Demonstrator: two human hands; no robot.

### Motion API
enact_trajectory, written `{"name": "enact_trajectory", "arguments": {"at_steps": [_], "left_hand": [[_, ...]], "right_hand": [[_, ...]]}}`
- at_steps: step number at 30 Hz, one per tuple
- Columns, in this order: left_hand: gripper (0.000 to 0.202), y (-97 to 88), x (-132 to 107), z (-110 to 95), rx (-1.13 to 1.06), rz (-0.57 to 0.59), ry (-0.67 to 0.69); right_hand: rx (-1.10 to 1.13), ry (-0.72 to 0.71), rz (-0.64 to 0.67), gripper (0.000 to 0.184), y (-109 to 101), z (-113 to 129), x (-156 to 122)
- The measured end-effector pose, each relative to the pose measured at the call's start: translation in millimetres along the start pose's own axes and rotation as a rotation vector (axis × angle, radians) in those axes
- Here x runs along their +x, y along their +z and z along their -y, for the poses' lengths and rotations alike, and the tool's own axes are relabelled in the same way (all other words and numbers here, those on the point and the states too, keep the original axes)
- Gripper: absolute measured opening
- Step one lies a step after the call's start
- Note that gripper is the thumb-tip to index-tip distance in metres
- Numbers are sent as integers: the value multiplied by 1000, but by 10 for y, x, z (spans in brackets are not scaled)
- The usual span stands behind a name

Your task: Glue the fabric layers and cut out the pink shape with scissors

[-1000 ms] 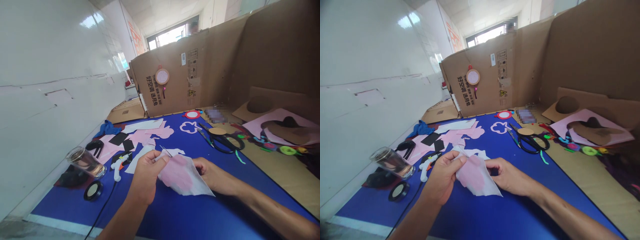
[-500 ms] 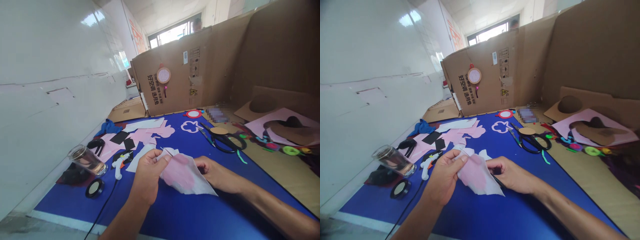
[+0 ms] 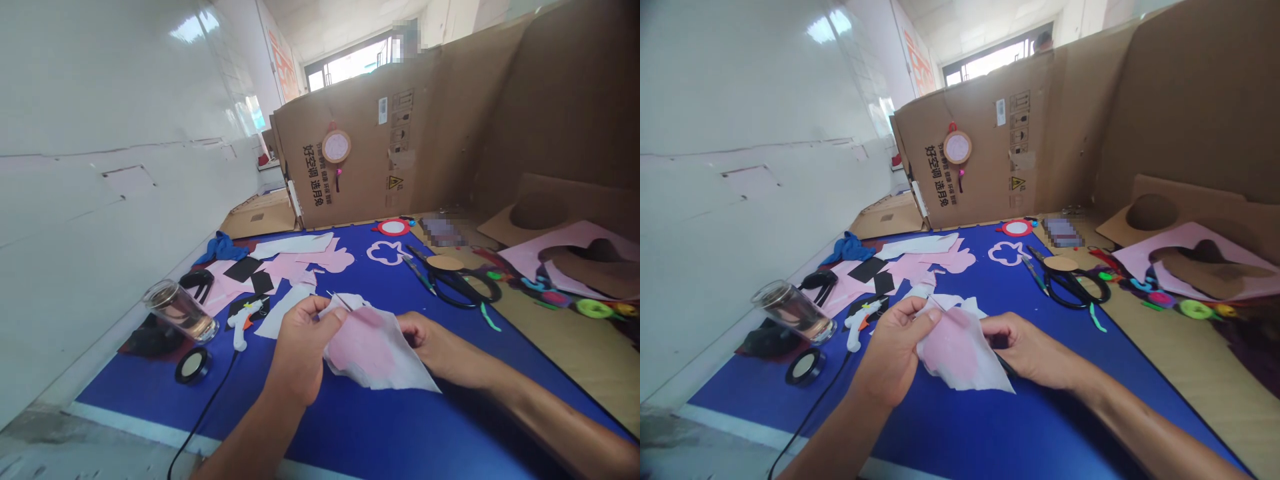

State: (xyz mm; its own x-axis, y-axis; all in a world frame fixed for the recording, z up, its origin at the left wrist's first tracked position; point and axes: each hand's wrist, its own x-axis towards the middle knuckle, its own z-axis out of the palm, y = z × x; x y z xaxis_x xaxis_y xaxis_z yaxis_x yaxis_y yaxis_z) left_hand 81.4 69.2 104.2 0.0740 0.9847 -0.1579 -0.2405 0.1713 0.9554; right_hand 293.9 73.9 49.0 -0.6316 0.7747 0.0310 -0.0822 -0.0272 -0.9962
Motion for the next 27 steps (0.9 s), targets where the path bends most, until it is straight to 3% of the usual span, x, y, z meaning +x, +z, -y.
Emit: {"name": "enact_trajectory", "arguments": {"at_steps": [9, 19, 27], "left_hand": [[41, 1, -11, 33, -41, 5, -3], [37, 24, -28, 45, -152, 91, -66], [31, -25, -51, 77, -70, 138, -70]], "right_hand": [[2, -6, 21, 25, -5, 18, -10], [-66, -23, -35, 30, -4, 42, -50], [-69, -12, -46, 29, 41, 113, -52]]}}
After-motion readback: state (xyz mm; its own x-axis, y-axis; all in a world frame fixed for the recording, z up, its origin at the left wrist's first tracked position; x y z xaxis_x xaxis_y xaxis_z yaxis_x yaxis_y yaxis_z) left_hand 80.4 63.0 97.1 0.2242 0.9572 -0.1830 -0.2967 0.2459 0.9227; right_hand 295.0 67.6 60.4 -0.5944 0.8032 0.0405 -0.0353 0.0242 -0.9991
